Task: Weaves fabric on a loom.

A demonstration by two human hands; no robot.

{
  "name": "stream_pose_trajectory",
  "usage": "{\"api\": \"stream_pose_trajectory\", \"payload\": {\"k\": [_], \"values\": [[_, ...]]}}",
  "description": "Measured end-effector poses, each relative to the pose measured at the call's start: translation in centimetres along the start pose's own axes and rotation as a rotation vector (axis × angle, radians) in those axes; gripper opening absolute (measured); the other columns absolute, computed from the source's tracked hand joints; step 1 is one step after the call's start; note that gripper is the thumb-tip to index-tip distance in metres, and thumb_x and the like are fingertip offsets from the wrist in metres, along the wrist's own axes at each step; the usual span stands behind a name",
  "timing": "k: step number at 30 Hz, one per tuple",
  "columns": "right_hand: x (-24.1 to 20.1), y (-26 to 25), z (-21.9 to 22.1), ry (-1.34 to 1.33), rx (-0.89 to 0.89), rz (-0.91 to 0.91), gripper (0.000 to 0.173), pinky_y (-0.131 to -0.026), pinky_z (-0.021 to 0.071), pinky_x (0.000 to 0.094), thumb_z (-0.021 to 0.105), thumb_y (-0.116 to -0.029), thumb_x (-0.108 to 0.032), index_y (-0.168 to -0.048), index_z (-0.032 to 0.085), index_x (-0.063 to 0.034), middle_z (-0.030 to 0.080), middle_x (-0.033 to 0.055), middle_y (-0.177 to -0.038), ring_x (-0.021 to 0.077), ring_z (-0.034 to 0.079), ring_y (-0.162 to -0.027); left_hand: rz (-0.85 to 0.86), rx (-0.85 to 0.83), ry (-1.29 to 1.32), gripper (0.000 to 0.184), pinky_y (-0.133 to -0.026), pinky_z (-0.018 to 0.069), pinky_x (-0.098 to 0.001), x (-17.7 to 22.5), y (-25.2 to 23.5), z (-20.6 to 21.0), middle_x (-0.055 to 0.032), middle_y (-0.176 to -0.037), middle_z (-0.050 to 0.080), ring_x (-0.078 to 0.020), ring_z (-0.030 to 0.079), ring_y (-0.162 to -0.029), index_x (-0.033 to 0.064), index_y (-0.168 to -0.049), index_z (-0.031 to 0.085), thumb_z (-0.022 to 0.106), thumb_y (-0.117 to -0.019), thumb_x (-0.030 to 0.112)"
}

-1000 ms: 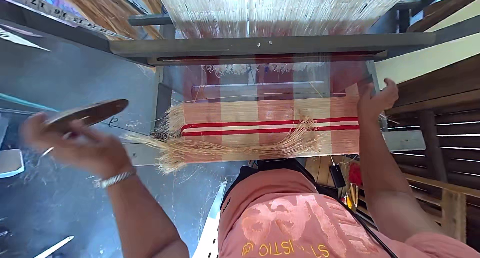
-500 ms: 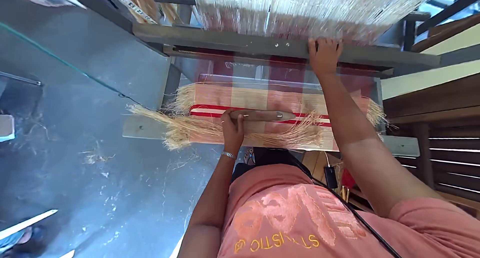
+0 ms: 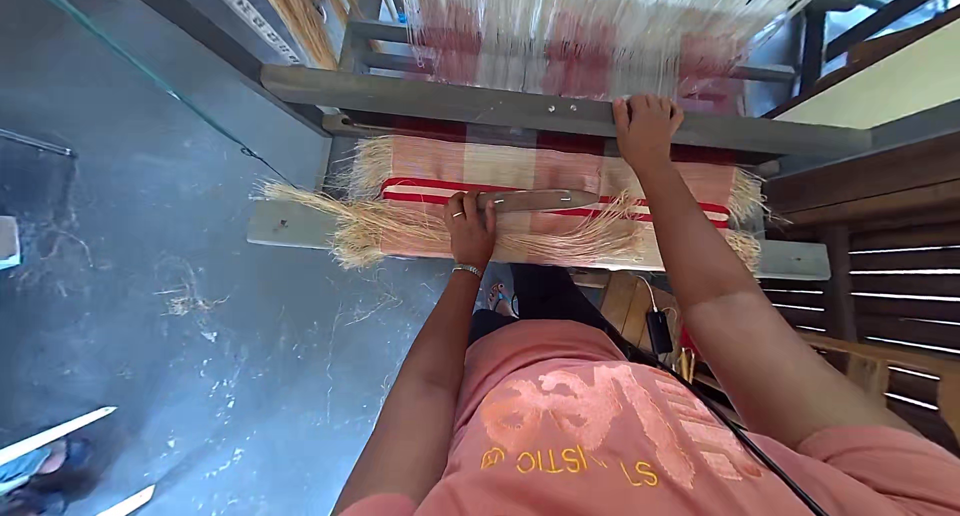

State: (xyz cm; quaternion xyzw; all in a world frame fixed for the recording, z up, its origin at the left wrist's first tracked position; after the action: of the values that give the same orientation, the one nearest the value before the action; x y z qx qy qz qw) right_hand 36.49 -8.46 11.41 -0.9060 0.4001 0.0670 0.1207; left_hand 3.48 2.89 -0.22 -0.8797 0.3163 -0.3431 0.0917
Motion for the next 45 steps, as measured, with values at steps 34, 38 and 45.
{"api": "stream_pose_trajectory", "payload": {"k": [34, 38, 45], "values": [[1.9, 2.3, -1.4, -0.036, -0.158, -0.184, 0.071, -0.113, 0.0283, 0.0605, 0.028, -0.1049, -0.066, -0.135, 0.062, -0.0108, 0.064, 0.0154, -0.128, 0.0361, 0.053, -0.128, 0.062, -0.099, -0.103, 0.070, -0.104, 0.0403, -0.0555, 0.8, -0.3, 0.5, -0.0206, -0.136, 0.055, -0.0396, 0.053, -0.121, 0.0249, -0.142, 0.060, 0.056, -0.0906, 0.073], [1.8, 2.6, -1.2, -0.010, -0.125, -0.178, 0.070, -0.113, 0.0285, 0.0586, 0.026, -0.1054, -0.065, -0.133, 0.063, -0.0118, 0.064, 0.0139, -0.126, 0.0349, 0.054, -0.126, 0.066, -0.111, -0.126, 0.072, -0.105, 0.0400, -0.0547, 0.6, -0.2, 0.8, -0.0189, -0.136, 0.055, -0.0387, 0.052, -0.122, 0.0259, -0.139, 0.062, 0.057, -0.0872, 0.076], [1.9, 1.9, -0.4, -0.033, 0.020, -0.228, 0.060, -0.112, 0.0318, 0.0575, 0.031, -0.1066, -0.060, -0.131, 0.065, -0.0165, 0.069, 0.0099, -0.119, 0.0311, 0.060, -0.119, 0.084, -0.095, -0.138, 0.076, -0.105, 0.0391, -0.0551, 0.6, -0.2, 0.7, -0.0178, -0.135, 0.056, -0.0390, 0.052, -0.121, 0.0244, -0.140, 0.061, 0.058, -0.0854, 0.077]]}}
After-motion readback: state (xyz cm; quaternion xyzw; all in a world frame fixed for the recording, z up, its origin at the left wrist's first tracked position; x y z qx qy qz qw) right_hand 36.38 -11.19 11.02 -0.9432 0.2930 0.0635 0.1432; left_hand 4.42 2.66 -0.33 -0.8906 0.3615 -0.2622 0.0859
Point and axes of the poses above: each hand's wrist, its own y-axis away from the middle knuckle, its own z-axis out of the palm, x = y × z, the point moved 5 cm from there along -y, towards the middle knuckle
